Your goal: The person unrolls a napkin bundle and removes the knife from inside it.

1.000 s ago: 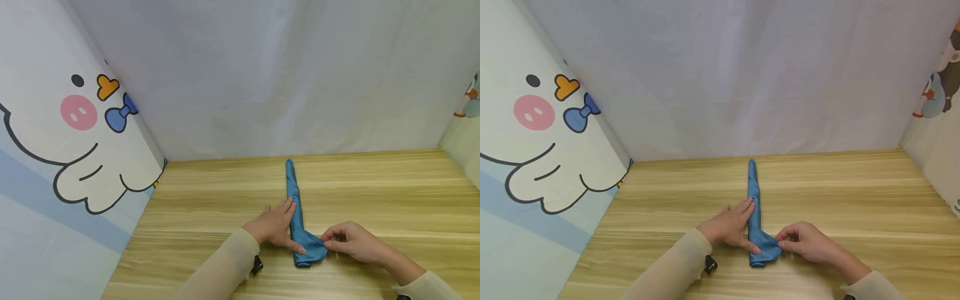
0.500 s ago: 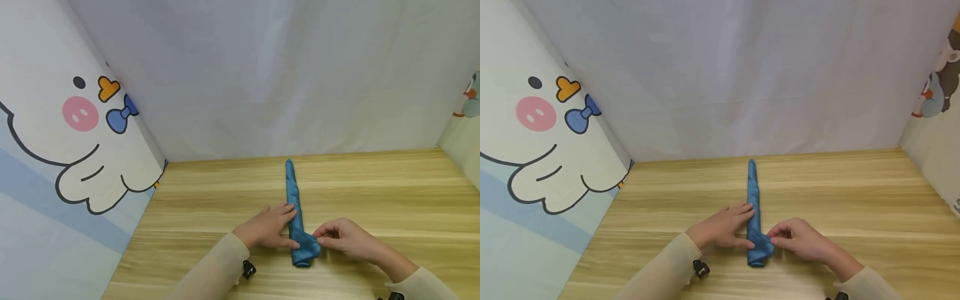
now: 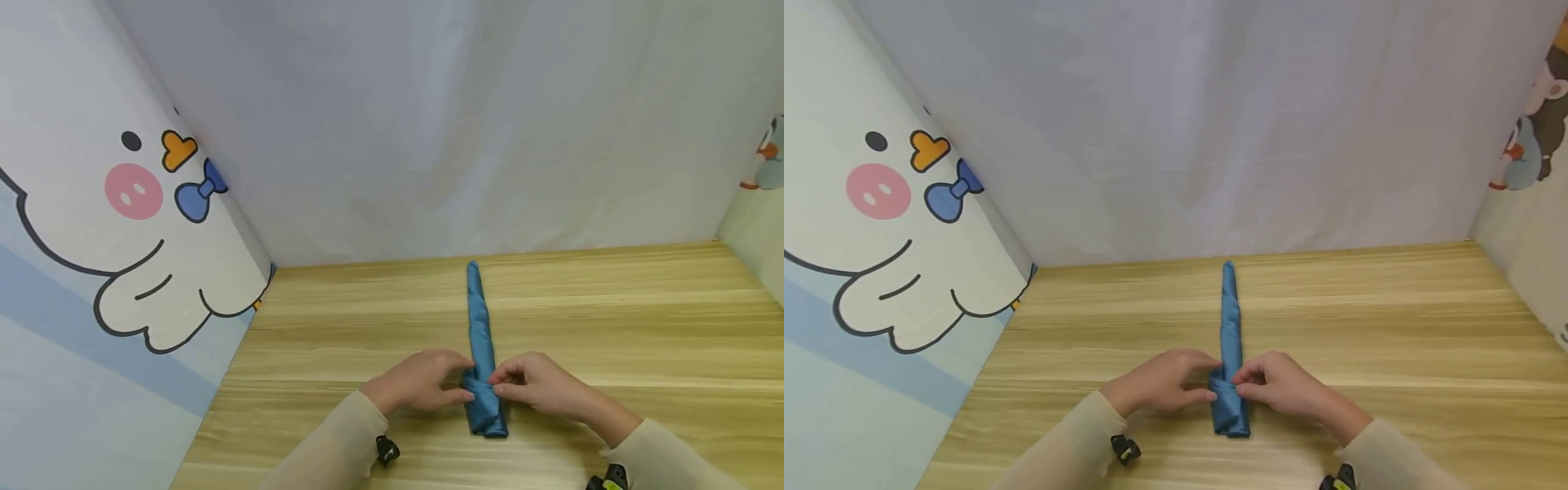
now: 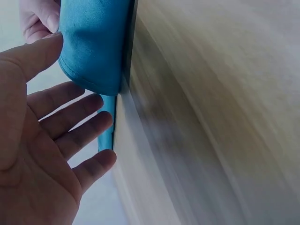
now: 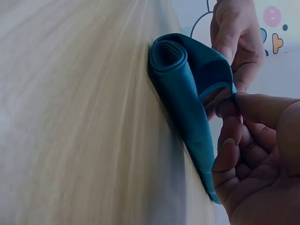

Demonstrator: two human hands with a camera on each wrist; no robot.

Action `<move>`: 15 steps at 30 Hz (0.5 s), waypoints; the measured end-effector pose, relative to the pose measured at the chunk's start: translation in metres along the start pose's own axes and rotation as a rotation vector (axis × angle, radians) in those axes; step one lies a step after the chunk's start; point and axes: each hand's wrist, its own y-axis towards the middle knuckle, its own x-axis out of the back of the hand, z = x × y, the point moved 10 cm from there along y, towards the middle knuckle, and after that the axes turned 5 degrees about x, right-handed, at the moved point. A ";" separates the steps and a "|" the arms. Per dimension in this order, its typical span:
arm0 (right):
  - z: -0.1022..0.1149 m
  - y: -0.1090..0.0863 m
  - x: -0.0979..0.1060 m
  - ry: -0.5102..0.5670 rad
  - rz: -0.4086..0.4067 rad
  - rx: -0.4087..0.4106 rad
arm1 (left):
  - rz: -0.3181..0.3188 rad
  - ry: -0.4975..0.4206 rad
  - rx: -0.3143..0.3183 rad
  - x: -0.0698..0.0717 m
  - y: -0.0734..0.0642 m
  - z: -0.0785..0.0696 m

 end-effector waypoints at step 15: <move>0.005 0.018 -0.012 -0.186 -0.055 0.046 | -0.105 0.005 -0.020 -0.003 -0.008 0.004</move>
